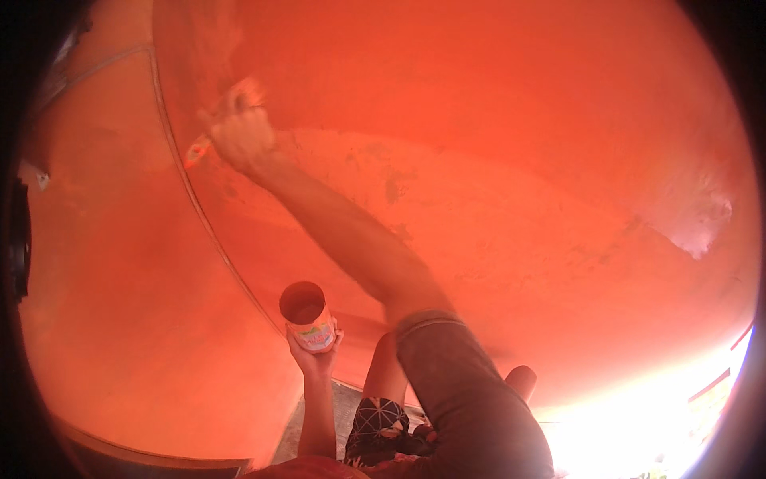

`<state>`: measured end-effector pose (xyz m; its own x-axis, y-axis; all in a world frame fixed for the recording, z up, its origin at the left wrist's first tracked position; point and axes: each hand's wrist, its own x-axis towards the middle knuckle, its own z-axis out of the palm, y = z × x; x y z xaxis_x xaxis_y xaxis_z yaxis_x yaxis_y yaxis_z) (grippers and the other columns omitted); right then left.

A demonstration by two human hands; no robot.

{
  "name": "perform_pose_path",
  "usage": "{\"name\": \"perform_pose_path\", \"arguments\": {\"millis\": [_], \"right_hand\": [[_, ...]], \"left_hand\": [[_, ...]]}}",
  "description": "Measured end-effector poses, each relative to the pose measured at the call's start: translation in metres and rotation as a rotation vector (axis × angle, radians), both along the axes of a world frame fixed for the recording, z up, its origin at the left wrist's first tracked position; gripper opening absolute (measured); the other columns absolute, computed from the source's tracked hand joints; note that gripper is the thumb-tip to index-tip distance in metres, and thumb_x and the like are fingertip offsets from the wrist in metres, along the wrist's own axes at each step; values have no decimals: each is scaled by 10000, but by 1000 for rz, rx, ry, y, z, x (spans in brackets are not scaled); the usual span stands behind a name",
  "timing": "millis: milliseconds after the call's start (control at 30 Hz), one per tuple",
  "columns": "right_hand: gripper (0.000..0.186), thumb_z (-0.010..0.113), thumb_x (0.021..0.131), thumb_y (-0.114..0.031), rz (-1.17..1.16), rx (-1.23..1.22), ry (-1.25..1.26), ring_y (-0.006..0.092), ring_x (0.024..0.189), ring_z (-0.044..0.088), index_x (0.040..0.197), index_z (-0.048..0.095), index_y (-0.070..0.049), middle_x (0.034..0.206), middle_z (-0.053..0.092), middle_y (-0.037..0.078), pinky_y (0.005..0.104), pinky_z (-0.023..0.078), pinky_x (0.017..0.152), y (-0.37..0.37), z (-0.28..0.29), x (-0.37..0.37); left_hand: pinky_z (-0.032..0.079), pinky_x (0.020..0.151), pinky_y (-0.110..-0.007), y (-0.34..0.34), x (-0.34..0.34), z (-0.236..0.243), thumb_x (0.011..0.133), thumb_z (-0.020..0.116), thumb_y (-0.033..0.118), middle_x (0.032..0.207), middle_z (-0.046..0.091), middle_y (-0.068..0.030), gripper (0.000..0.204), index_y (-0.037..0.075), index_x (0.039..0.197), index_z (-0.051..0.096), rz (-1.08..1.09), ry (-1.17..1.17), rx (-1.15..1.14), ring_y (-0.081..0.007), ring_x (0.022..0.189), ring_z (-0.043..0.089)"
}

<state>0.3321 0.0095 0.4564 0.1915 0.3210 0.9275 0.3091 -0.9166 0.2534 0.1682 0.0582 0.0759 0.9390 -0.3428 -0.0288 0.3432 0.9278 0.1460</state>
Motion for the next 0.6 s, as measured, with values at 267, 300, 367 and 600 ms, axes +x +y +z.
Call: {"name": "perform_pose_path", "arguments": {"millis": [267, 300, 367, 600], "right_hand": [[260, 673, 885, -105, 69, 237, -46, 234, 795, 708, 1133, 708, -175, 1061, 731, 86, 367, 549, 582, -103, 7, -63], [234, 619, 938, -98, 320, 311, -210, 194, 740, 676, 1161, 690, -93, 1007, 717, 53, 338, 524, 565, -130, 0, -102], [160, 613, 956, -61, 239, 402, -314, 184, 812, 645, 1103, 675, -52, 1009, 682, 57, 313, 508, 667, -194, -22, -177], [42, 582, 985, 40, -41, 601, -600, 202, 801, 652, 964, 618, 37, 896, 681, 87, 301, 543, 684, -215, -37, -292]], "left_hand": [[504, 789, -437, 16, -4, 14, 954, 538, 604, 1160, 638, -122, 615, 94, 1298, 554, 55, 25, 92, -332, 1024, 613], [501, 790, -441, 17, -5, 14, 955, 538, 605, 1158, 638, -123, 617, 93, 1299, 553, 49, 18, 77, -334, 1024, 611], [495, 793, -448, 8, -5, 15, 955, 538, 609, 1156, 637, -126, 621, 92, 1300, 551, 11, -6, 32, -337, 1024, 609], [475, 811, -465, -1, 0, -7, 946, 562, 605, 1185, 632, -117, 602, 125, 1309, 550, -1, 45, -71, -325, 1035, 605]]}}
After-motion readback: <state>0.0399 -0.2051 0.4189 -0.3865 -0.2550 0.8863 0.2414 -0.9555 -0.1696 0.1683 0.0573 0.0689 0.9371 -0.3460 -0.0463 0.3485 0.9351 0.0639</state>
